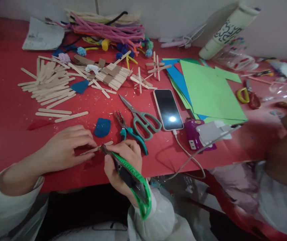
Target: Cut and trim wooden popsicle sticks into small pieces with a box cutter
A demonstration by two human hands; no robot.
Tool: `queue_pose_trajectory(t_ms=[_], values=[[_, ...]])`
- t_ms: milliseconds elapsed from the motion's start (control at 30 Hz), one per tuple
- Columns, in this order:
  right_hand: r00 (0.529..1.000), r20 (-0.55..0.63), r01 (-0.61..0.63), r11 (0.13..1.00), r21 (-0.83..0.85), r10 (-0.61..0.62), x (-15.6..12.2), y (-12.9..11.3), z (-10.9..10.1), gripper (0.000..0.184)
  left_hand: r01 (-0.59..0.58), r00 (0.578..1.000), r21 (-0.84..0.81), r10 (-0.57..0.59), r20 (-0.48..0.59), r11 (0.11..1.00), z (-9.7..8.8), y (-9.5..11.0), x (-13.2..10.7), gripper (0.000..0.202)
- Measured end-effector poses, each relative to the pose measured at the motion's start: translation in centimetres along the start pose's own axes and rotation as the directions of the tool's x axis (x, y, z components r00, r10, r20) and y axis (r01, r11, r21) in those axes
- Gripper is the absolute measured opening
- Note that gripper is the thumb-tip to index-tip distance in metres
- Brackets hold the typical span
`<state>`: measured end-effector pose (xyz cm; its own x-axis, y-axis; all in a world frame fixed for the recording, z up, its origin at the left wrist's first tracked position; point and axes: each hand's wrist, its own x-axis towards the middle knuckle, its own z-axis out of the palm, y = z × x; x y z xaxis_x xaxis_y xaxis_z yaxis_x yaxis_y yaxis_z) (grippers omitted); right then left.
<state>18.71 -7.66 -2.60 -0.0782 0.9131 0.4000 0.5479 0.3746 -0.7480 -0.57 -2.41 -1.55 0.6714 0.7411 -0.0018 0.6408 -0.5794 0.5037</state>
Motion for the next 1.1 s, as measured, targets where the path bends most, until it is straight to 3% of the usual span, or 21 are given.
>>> queue_pose_trajectory(t_ms=[300,567,833,1100], values=[[0.999,0.038,0.016,1.000,0.005,-0.016,0.0,-0.3,-0.2,0.016,0.003,1.000,0.017,-0.002,-0.020,1.000,0.2,0.2,0.0,0.011],[1.000,0.030,0.000,1.000,0.013,0.000,0.3,-0.3,-0.5,0.017,0.133,0.991,0.091,-0.130,-0.039,0.987,0.4,1.3,-1.0,0.017],[1.000,0.031,0.001,1.000,-0.022,-0.001,0.6,0.3,-0.7,0.020,0.150,0.984,0.128,-0.136,-0.112,0.980,0.3,1.8,-0.8,0.018],[0.992,0.087,0.103,0.991,-0.089,-0.095,0.5,0.7,-1.1,0.024,0.147,0.988,0.194,-0.134,-0.079,0.970,-0.1,1.4,0.0,0.016]])
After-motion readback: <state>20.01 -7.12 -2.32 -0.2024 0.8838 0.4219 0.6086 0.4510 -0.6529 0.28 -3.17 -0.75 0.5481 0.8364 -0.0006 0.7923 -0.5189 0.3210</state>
